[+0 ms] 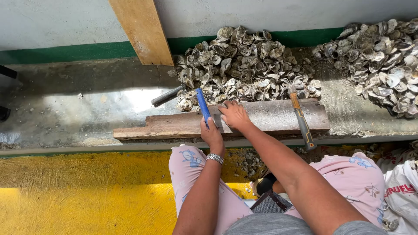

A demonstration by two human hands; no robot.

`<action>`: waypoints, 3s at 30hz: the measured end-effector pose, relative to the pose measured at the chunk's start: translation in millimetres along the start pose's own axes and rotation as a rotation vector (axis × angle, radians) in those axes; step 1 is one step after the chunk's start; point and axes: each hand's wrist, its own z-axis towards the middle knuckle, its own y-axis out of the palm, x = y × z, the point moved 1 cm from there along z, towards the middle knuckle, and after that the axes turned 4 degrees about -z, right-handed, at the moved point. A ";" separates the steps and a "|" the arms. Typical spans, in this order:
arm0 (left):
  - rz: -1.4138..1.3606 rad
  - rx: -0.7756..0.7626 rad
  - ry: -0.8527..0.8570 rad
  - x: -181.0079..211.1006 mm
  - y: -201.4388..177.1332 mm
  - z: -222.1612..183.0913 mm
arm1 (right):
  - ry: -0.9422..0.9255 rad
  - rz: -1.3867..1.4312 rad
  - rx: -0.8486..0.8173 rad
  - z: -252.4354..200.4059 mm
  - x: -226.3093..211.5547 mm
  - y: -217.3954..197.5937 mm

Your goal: Processing oyster shells at a workstation using manual tools.

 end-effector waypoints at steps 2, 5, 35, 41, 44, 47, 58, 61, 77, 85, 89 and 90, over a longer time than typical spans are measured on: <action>0.012 -0.001 0.006 -1.8 0.8 3.2 | -0.026 -0.052 0.012 -10.5 1.0 6.1; 0.025 -0.002 0.013 -2.6 -4.9 -0.1 | -0.035 -0.120 0.014 -38.6 15.7 12.4; 0.078 -0.004 -0.106 -28.0 -0.2 -20.3 | 0.493 0.386 0.224 -195.5 197.5 -78.7; 0.072 -0.031 -0.174 -16.7 5.7 -23.2 | 0.776 0.161 0.090 -357.1 321.8 -97.8; 0.070 -0.035 -0.172 -26.9 10.0 -21.2 | 0.905 0.013 -0.022 -370.3 296.3 -107.6; 0.061 -0.039 -0.145 -43.0 11.6 -20.4 | 0.813 -0.077 0.079 -324.3 234.2 -115.8; 0.094 -0.010 -0.080 -46.4 -3.2 -12.5 | 0.093 0.008 0.081 -130.7 58.3 -15.5; 0.133 -0.013 -0.045 -46.9 -8.0 -4.3 | 0.022 -0.127 0.125 -125.3 69.2 15.0; 0.083 -0.050 -0.133 -19.3 4.8 -14.1 | 0.795 -0.111 0.212 -393.2 271.9 -117.9; 0.041 -0.053 -0.214 -19.6 8.9 -15.7 | 0.796 0.174 0.284 -341.0 208.4 -136.0; 0.055 -0.137 -0.216 -23.9 9.4 -11.9 | 0.527 0.354 0.156 -256.1 174.9 -111.8; 0.072 -0.169 -0.207 -24.1 9.1 -9.1 | 0.413 0.390 0.133 -232.4 164.3 -104.4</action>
